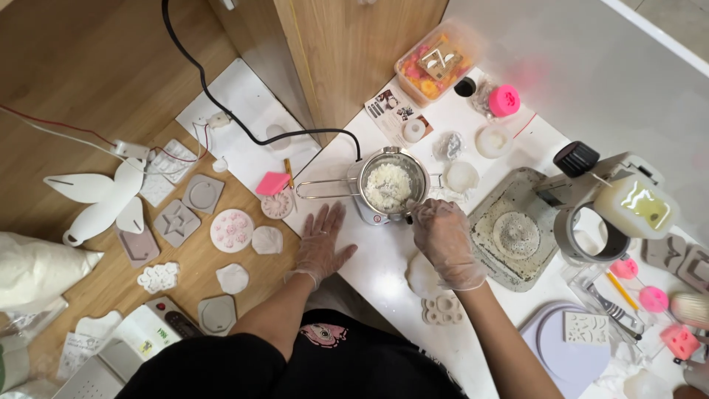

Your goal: Melting wax and adding color or additives to a pot on a heating plate for candle making.

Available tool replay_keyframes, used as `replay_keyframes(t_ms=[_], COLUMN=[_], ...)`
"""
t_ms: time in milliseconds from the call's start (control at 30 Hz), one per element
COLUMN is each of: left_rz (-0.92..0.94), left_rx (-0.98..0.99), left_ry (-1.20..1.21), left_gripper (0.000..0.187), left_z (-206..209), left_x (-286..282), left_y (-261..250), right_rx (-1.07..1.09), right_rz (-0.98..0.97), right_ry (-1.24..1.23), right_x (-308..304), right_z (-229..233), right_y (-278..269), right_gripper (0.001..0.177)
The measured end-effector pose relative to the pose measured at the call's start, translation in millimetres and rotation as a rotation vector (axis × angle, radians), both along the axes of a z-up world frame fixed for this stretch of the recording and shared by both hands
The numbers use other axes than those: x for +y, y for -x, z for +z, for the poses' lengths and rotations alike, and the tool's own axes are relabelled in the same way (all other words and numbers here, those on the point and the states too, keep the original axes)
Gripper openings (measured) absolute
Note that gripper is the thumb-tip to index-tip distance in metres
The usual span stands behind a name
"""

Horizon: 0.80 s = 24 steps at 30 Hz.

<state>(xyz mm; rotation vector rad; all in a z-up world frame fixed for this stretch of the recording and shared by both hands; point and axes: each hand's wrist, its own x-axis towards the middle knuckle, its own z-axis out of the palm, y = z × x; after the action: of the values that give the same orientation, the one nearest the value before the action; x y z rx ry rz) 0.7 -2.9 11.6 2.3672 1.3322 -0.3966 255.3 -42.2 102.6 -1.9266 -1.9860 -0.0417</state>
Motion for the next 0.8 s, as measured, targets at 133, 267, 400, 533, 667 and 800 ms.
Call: replay_keyframes(t_ms=[133,267,400,533,667,800], left_rz=[0.004,0.016,0.004,-0.005,-0.006,-0.033], left_rx=[-0.007,-0.016,-0.008,0.009,-0.009,0.019], left_ry=[0.009,0.024,0.035,0.065,0.110,0.088], left_gripper=[0.093,0.093,0.093,0.092,0.090,0.090], left_z=[-3,3,2,3,6,2], left_x=[3,3,5,8,9,12], left_y=[2,1,1,2,4,2], right_rx=[0.045,0.166,0.047,0.114,0.067,0.088], right_rz=[-0.126,-0.186,-0.237,-0.257,-0.244,-0.312], right_ry=[0.052,0.068,0.022,0.081,0.057,0.024], right_x=[5,1,-3,-8,-18,-12], right_z=[-18,0,13,24,-41,-4], right_y=[-9,7,7,17,7,24], right_gripper=[0.019,0.024,0.020,0.016,0.017,0.011])
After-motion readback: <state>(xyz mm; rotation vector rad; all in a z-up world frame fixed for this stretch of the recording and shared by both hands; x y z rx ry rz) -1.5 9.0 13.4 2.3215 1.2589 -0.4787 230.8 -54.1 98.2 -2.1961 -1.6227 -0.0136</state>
